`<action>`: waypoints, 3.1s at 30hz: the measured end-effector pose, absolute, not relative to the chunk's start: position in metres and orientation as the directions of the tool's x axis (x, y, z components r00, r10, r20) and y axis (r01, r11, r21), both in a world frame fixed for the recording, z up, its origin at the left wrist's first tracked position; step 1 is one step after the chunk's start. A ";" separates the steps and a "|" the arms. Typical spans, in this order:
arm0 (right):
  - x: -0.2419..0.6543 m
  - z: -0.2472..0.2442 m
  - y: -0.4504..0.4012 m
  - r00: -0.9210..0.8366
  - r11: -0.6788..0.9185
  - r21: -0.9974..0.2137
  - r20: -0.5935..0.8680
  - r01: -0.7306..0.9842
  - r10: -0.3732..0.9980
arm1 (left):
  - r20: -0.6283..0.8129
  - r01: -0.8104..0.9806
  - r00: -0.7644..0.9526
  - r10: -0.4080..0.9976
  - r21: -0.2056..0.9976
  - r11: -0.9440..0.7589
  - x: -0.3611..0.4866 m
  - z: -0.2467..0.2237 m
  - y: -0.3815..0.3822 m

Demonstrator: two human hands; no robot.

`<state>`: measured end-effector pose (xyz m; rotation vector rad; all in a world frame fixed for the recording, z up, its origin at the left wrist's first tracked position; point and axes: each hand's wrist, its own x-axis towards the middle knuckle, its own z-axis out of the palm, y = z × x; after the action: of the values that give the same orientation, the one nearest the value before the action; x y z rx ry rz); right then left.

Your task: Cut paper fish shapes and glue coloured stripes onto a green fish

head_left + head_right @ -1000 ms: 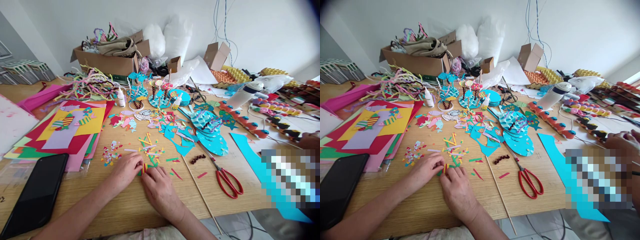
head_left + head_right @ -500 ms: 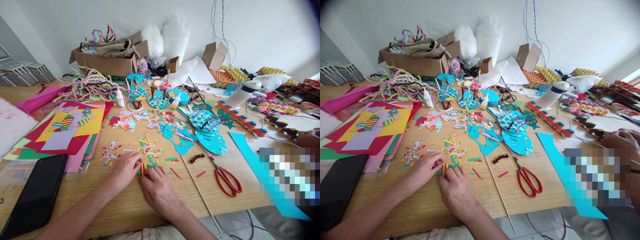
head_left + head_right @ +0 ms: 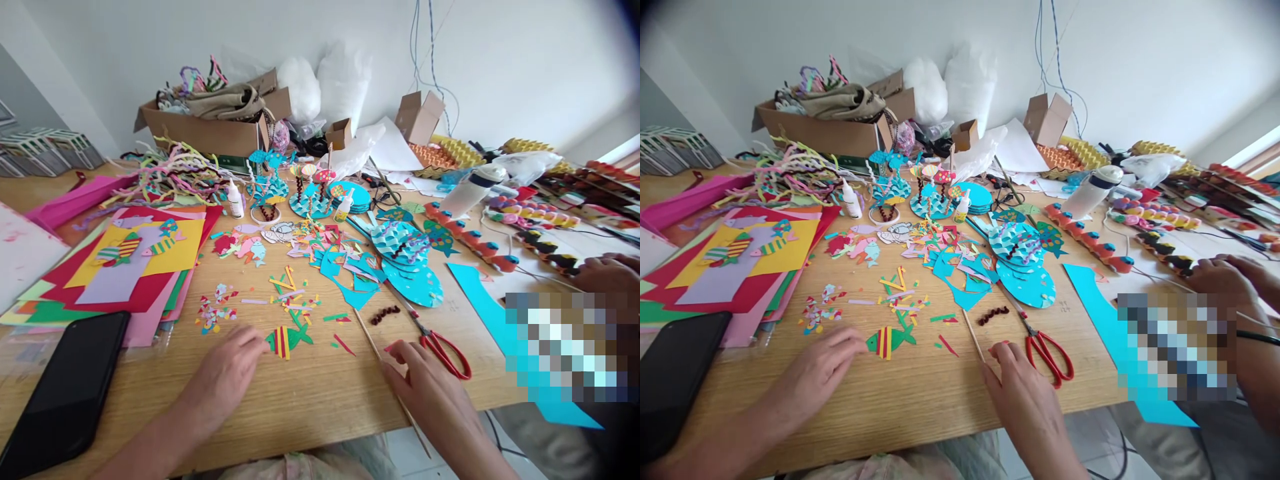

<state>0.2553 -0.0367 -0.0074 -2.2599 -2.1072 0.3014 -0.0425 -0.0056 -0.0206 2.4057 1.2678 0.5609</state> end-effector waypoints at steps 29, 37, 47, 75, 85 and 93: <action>0.165 0.026 0.004 -0.282 0.380 -0.859 0.291 0.342 0.914 | 0.409 0.846 0.434 0.803 0.122 -0.519 -0.030 -0.062 -0.046; 0.143 0.003 0.024 -0.391 0.427 -0.799 0.264 0.423 0.882 | 0.361 0.853 0.434 0.826 0.131 -0.506 -0.027 -0.057 -0.045; 0.137 0.004 0.024 -0.438 0.449 -0.762 0.242 0.467 0.866 | 0.345 0.860 0.411 0.844 0.161 -0.485 -0.026 -0.060 -0.046; 0.128 0.002 0.036 -0.470 0.451 -0.751 0.213 0.481 0.857 | 0.384 0.863 0.423 0.821 0.104 -0.494 -0.025 -0.055 -0.043; 0.126 -0.001 0.041 -0.467 0.443 -0.745 0.200 0.499 0.862 | 0.407 0.861 0.429 0.807 0.085 -0.501 -0.025 -0.055 -0.044; 0.135 0.008 0.033 -0.450 0.447 -0.757 0.226 0.477 0.864 | 0.429 0.857 0.414 0.803 0.115 -0.503 -0.025 -0.058 -0.047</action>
<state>0.1353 0.0332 0.0078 -1.1177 -2.0926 0.8257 -0.0254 -0.0472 -0.0581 2.7423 1.6176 0.7182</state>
